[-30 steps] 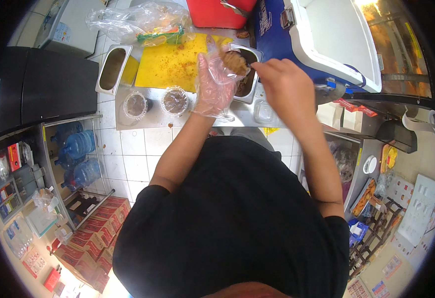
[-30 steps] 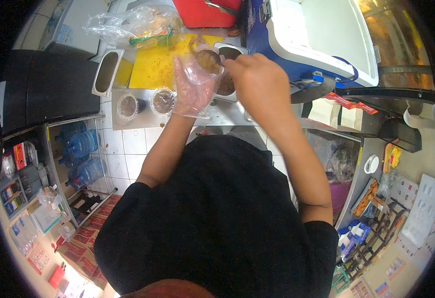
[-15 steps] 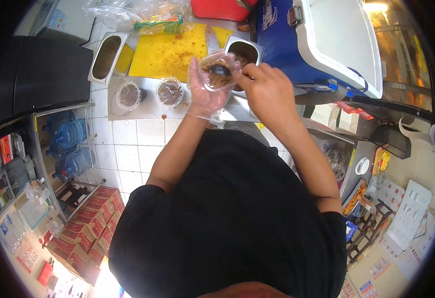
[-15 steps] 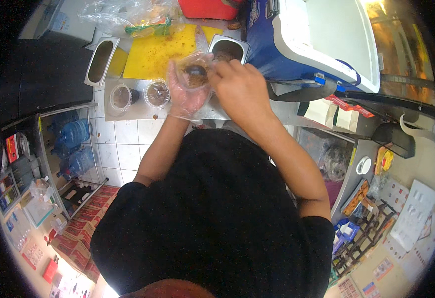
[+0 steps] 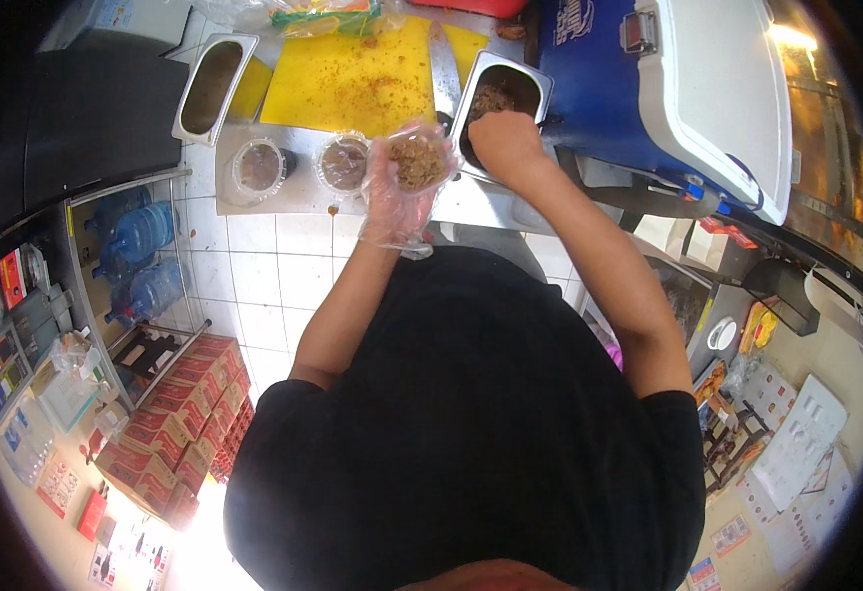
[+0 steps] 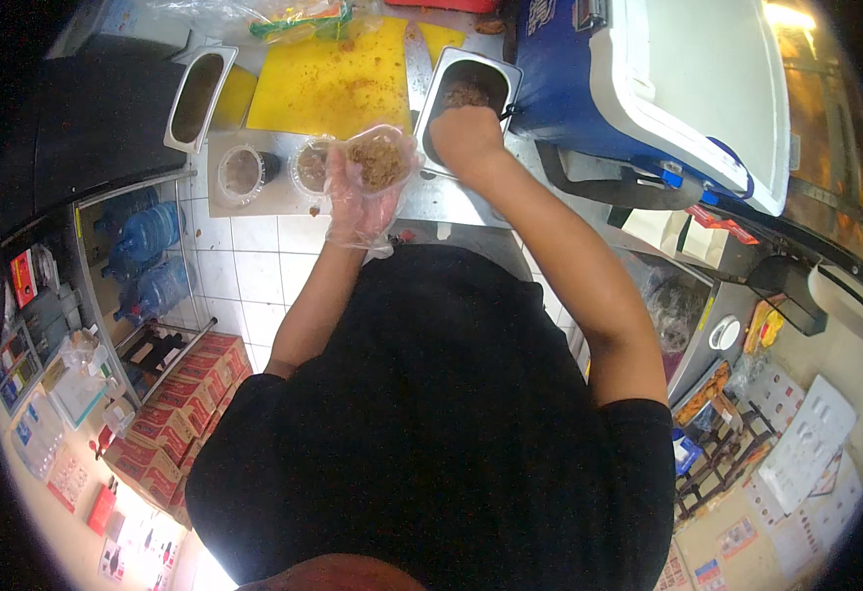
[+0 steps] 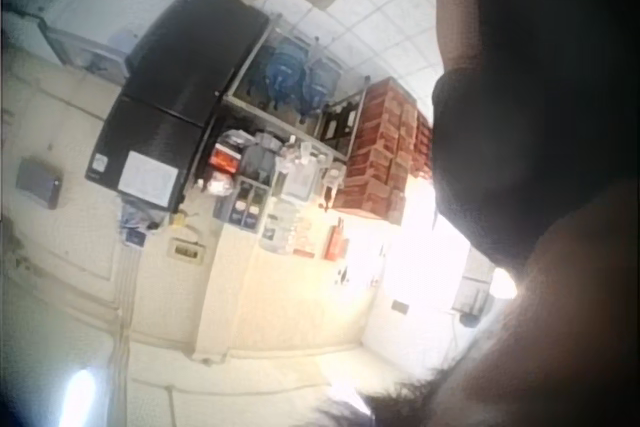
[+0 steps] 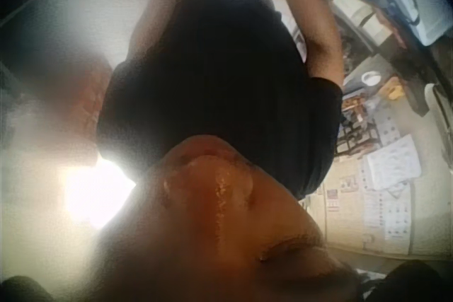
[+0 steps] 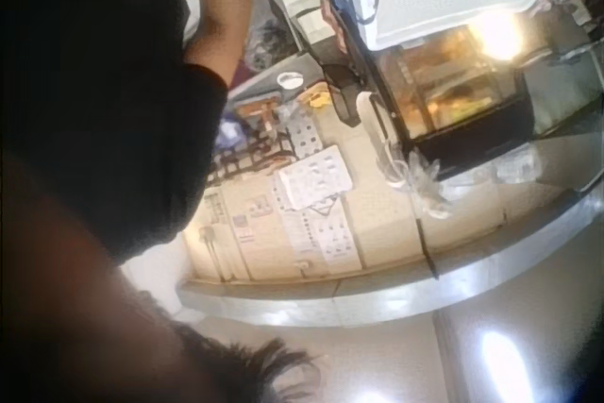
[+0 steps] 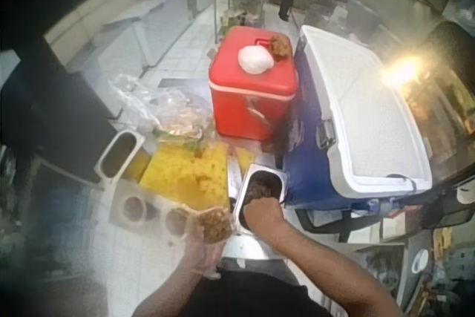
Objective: The person assembles food orders by placing fried chicken, rice, and a side into takeaway boxes. They handle plastic containers, open boxes, and use a scoop to transfer food items from trays into the packaging.
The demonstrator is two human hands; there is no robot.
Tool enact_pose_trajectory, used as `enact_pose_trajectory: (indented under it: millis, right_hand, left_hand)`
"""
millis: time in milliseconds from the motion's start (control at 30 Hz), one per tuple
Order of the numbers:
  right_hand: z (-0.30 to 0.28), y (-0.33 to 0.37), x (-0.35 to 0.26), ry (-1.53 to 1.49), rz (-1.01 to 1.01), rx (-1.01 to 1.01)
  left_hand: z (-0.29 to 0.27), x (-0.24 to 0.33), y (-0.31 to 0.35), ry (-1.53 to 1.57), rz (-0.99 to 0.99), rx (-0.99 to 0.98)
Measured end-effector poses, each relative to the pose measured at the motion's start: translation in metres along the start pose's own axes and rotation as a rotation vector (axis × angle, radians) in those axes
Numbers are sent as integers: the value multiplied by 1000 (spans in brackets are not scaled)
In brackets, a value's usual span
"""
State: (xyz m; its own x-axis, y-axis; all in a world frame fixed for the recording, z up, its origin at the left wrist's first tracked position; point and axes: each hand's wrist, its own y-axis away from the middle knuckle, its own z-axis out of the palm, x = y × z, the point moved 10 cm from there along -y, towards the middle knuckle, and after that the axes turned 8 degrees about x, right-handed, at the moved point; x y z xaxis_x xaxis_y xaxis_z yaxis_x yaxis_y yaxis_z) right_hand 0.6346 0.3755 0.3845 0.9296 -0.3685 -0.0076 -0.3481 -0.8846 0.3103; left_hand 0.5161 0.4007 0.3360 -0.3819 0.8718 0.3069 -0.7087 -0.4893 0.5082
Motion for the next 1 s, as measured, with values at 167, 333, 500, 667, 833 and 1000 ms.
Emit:
enact_pose_trajectory:
  millis: [167,333,500,667,833,1000]
  right_hand:
    - [5,-8,22,-168,54,-146]
    - [10,-7,17,-248,58,-170]
    - [-2,9,42,-505,108,-128]
    - [-6,42,64,-813,176,30]
    - [14,68,75,-1188,356,14]
    - [-6,81,83,-1304,398,169]
  left_hand:
    - [1,-3,1,2,-1,12]
    - [6,-7,3,16,-12,5]
    - [6,-4,3,4,0,28]
    - [8,-1,3,-41,-12,19]
    - [1,4,3,-90,-9,87]
    - [12,20,10,-198,55,110]
